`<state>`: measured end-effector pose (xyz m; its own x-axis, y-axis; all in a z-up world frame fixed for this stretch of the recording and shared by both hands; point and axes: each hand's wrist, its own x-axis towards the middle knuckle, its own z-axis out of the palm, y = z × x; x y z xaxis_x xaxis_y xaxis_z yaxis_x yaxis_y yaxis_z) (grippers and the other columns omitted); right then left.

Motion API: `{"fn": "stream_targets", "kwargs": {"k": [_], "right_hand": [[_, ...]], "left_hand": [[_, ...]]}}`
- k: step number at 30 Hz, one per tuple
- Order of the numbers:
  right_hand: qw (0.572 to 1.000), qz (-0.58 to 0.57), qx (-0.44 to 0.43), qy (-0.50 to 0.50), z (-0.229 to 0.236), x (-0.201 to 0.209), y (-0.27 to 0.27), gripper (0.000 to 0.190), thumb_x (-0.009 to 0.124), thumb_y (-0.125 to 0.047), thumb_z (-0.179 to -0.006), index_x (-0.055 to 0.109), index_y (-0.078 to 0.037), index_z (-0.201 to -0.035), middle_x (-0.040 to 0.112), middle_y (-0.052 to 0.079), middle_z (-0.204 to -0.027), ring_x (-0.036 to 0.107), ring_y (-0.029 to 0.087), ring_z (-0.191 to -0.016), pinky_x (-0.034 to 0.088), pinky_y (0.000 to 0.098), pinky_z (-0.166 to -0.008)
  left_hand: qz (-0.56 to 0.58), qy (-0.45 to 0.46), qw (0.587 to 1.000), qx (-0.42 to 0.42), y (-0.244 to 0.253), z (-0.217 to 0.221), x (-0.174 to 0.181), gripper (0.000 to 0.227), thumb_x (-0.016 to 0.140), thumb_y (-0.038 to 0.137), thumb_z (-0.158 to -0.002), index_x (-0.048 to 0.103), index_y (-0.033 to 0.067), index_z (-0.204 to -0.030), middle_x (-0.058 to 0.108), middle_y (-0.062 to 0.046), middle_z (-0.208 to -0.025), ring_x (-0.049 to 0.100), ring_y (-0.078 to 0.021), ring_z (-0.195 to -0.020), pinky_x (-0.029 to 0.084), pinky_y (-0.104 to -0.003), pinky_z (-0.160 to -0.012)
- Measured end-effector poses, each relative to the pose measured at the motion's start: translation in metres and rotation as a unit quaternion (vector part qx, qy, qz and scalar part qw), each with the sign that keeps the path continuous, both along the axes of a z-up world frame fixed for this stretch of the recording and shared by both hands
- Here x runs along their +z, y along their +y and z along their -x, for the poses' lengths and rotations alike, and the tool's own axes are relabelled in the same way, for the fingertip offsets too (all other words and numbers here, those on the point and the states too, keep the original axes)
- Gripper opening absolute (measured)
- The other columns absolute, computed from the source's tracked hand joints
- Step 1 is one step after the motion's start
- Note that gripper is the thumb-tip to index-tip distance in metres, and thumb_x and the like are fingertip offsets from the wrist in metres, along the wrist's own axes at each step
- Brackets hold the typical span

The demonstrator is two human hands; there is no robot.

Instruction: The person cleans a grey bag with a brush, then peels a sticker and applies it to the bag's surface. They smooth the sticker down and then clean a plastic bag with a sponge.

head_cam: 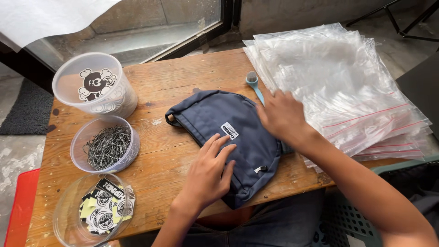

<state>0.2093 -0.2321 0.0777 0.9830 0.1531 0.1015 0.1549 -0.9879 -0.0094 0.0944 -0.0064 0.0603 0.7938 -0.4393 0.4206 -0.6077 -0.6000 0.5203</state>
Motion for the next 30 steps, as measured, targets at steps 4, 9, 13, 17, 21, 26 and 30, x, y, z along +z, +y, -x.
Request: {"fn": "stream_targets", "kwargs": {"k": [4, 9, 13, 17, 21, 26, 30], "right_hand": [[0.992, 0.080, -0.072, 0.070, 0.052, 0.000, -0.024, 0.054, 0.052, -0.055, -0.095, 0.051, -0.010, -0.125, 0.063, 0.019, -0.108, 0.064, 0.044, -0.099, 0.057, 0.0573, -0.072], [0.992, 0.109, -0.049, 0.029, 0.098, 0.000, -0.021, 0.060, 0.060, -0.057, -0.090, 0.049, -0.011, -0.127, 0.061, 0.012, -0.103, 0.063, 0.033, -0.095, 0.060, 0.0467, -0.059], [0.996, 0.060, 0.065, -0.031, 0.125, -0.005, 0.004, 0.056, 0.065, -0.058, -0.086, 0.054, -0.016, -0.121, 0.057, 0.009, -0.097, 0.059, 0.032, -0.090, 0.056, 0.0469, -0.060], [0.979, 0.051, 0.181, -0.075, 0.128, -0.016, 0.017, 0.057, 0.065, -0.059, -0.086, 0.059, -0.013, -0.119, 0.061, 0.011, -0.107, 0.058, 0.031, -0.092, 0.052, 0.0425, -0.068], [0.961, -0.034, 0.260, -0.088, 0.129, -0.013, 0.026, 0.058, 0.066, -0.055, -0.089, 0.060, -0.005, -0.119, 0.062, 0.017, -0.112, 0.057, 0.034, -0.096, 0.048, 0.0438, -0.085], [0.964, 0.025, 0.251, -0.081, 0.119, -0.034, 0.026, 0.065, 0.069, -0.054, -0.084, 0.058, -0.005, -0.126, 0.060, 0.019, -0.121, 0.057, 0.034, -0.102, 0.047, 0.0434, -0.091], [0.965, 0.042, 0.237, -0.104, 0.100, -0.048, 0.015, 0.062, 0.068, -0.046, -0.075, 0.062, -0.008, -0.124, 0.062, 0.014, -0.117, 0.061, 0.030, -0.111, 0.051, 0.0355, -0.086]], "left_hand": [[-0.097, 0.006, 0.995, 0.014, 0.009, -0.006, -0.038, 0.046, 0.060, 0.020, -0.088, 0.056, 0.0042, -0.132, 0.054, -0.021, -0.141, 0.044, -0.0422, -0.135, 0.036, -0.050, -0.111], [-0.113, -0.061, 0.987, 0.097, 0.004, 0.009, -0.050, 0.048, 0.056, 0.026, -0.092, 0.058, 0.0074, -0.136, 0.054, -0.016, -0.143, 0.047, -0.0363, -0.135, 0.040, -0.047, -0.107], [-0.131, -0.081, 0.977, 0.146, 0.002, 0.015, -0.050, 0.051, 0.058, 0.036, -0.093, 0.061, 0.0081, -0.135, 0.057, -0.018, -0.140, 0.052, -0.0376, -0.127, 0.044, -0.047, -0.100], [-0.177, -0.077, 0.959, 0.208, 0.001, 0.021, -0.046, 0.054, 0.056, 0.044, -0.092, 0.061, 0.0106, -0.134, 0.056, -0.018, -0.137, 0.053, -0.0351, -0.117, 0.043, -0.048, -0.091], [-0.190, -0.061, 0.955, 0.219, -0.001, 0.017, -0.044, 0.056, 0.053, 0.045, -0.092, 0.061, 0.0094, -0.134, 0.054, -0.019, -0.133, 0.051, -0.0360, -0.102, 0.043, -0.049, -0.078], [-0.136, -0.022, 0.982, 0.133, 0.009, 0.014, -0.042, 0.054, 0.055, 0.036, -0.092, 0.057, 0.0034, -0.136, 0.051, -0.027, -0.138, 0.049, -0.0394, -0.106, 0.041, -0.050, -0.085], [-0.109, -0.016, 0.991, 0.080, 0.021, 0.012, -0.041, 0.052, 0.061, 0.029, -0.089, 0.060, 0.0052, -0.135, 0.057, -0.020, -0.130, 0.054, -0.0311, -0.109, 0.038, -0.041, -0.087]]}}
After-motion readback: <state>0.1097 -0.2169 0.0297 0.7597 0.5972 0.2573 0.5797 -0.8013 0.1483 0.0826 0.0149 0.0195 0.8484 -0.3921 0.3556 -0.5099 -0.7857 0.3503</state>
